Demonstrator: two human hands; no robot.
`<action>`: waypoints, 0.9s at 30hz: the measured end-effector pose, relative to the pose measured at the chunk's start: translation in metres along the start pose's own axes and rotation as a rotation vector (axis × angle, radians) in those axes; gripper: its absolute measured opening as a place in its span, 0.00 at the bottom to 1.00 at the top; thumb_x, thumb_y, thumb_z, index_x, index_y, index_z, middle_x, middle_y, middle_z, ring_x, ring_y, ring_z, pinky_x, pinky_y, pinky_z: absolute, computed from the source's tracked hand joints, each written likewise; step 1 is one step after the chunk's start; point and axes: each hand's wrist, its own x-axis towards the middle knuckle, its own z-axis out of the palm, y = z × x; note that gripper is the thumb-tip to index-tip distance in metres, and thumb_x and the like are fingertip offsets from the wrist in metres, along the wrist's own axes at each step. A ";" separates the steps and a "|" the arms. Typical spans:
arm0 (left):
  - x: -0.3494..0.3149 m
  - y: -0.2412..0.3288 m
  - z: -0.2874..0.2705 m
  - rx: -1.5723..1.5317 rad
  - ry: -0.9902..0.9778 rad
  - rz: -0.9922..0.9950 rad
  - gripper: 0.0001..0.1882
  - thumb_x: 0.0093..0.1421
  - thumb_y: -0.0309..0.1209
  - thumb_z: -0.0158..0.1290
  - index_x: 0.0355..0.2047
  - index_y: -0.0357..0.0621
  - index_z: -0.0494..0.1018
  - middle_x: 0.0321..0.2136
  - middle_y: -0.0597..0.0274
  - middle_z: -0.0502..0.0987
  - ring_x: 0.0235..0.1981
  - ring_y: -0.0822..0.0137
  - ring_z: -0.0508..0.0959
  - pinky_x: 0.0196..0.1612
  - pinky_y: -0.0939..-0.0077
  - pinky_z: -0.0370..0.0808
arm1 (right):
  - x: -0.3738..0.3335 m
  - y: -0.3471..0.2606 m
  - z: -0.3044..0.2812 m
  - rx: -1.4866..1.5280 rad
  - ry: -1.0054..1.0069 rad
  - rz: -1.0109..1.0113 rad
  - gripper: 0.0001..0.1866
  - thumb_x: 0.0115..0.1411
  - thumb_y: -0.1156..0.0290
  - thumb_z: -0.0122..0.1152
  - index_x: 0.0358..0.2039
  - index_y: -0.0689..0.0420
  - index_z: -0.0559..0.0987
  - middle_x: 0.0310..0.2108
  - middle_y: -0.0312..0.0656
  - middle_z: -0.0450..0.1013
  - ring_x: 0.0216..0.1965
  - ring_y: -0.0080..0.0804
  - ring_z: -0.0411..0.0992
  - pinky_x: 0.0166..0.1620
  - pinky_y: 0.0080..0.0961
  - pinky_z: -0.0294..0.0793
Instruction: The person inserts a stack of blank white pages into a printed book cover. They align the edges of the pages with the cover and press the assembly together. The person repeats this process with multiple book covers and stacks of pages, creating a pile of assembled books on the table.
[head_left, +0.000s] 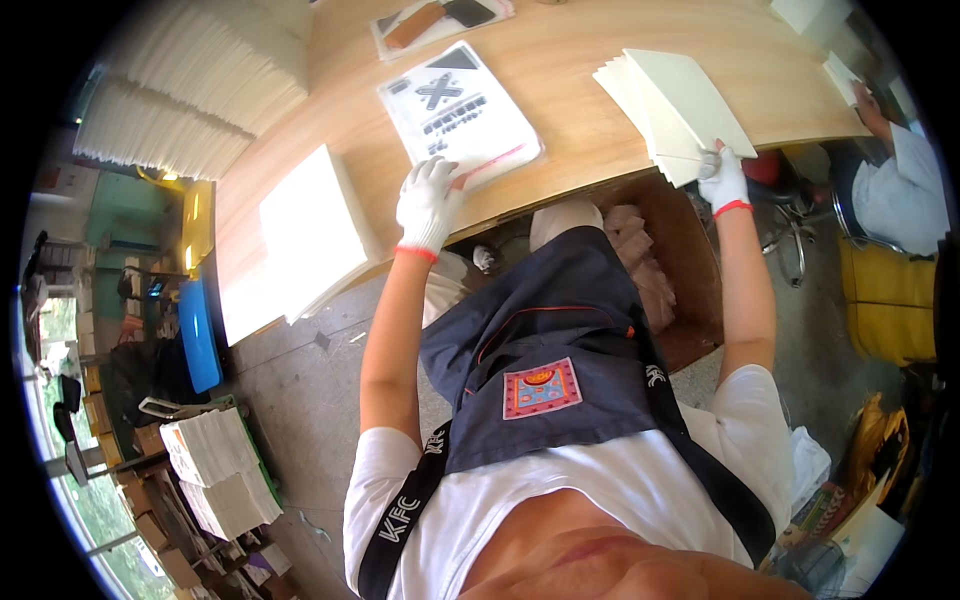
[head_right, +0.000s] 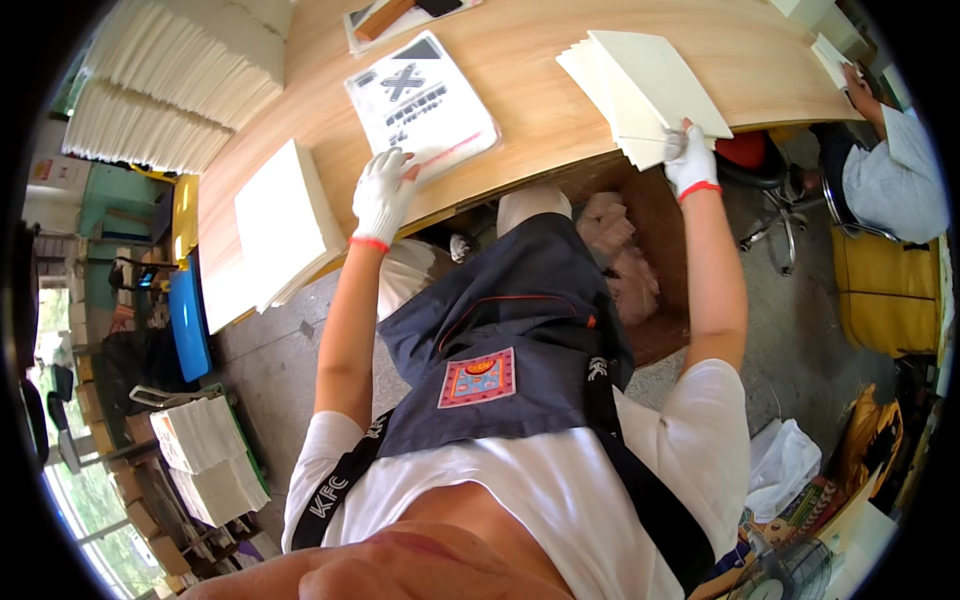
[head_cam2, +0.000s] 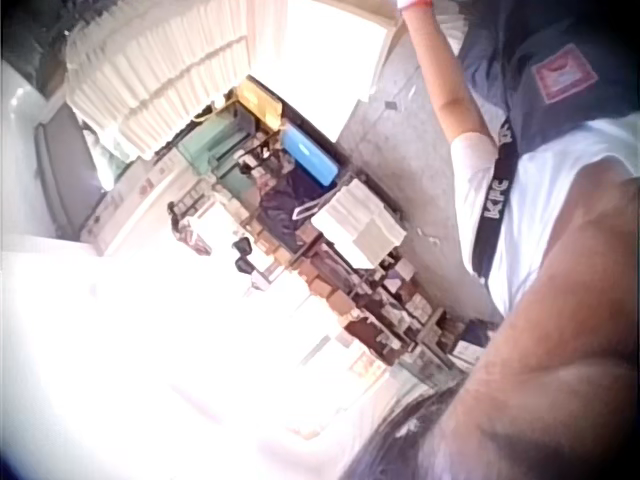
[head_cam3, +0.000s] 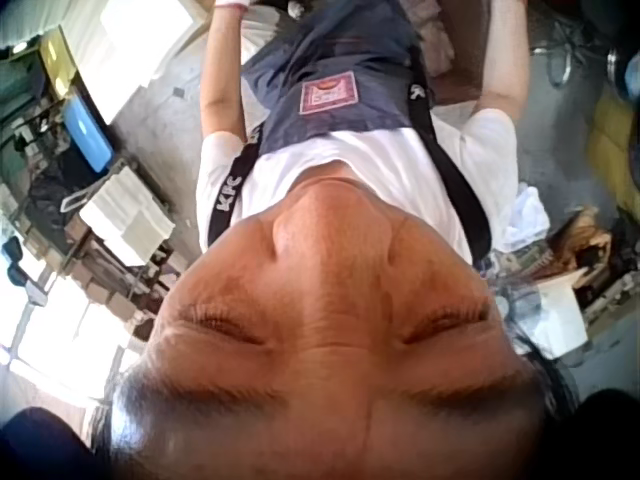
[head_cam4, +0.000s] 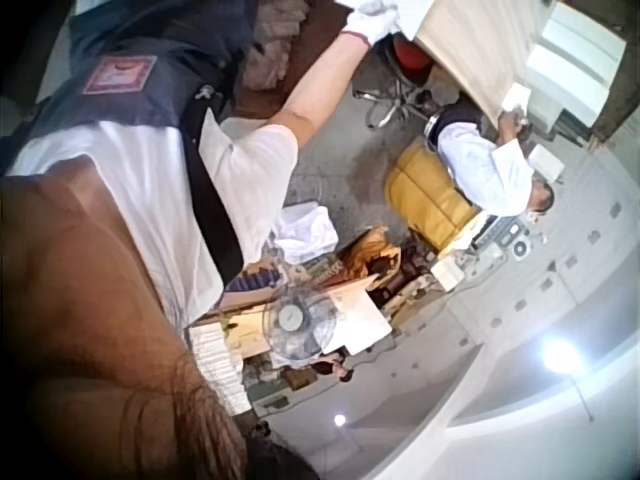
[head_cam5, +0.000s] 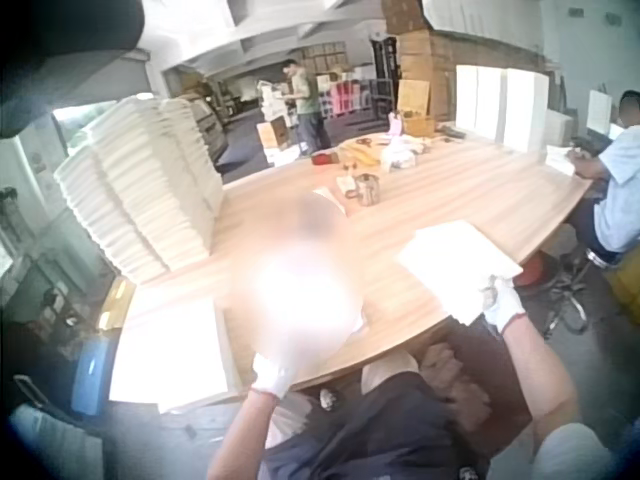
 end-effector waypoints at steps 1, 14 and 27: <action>0.008 -0.004 0.001 0.092 -0.105 -0.006 0.12 0.51 0.35 0.53 0.37 0.49 0.73 0.41 0.60 0.74 0.47 0.58 0.71 0.48 0.66 0.68 | -0.004 -0.006 0.002 -0.026 -0.062 0.015 0.11 0.63 0.66 0.47 0.43 0.56 0.69 0.25 0.39 0.70 0.18 0.21 0.64 0.16 0.16 0.65; 0.032 -0.049 0.010 0.021 -0.238 -0.138 0.14 0.48 0.26 0.48 0.38 0.53 0.71 0.40 0.59 0.73 0.42 0.56 0.73 0.41 0.61 0.72 | -0.199 0.000 0.072 -0.215 -0.543 0.342 0.20 0.54 0.74 0.52 0.49 0.65 0.67 0.35 0.45 0.73 0.19 0.25 0.74 0.13 0.14 0.72; 0.024 -0.016 -0.014 -0.306 0.027 -0.074 0.14 0.47 0.18 0.45 0.30 0.49 0.74 0.30 0.63 0.75 0.27 0.64 0.75 0.32 0.73 0.71 | -0.244 0.120 0.054 0.163 -0.434 0.543 0.14 0.59 0.71 0.52 0.46 0.51 0.69 0.34 0.38 0.72 0.24 0.24 0.71 0.17 0.13 0.71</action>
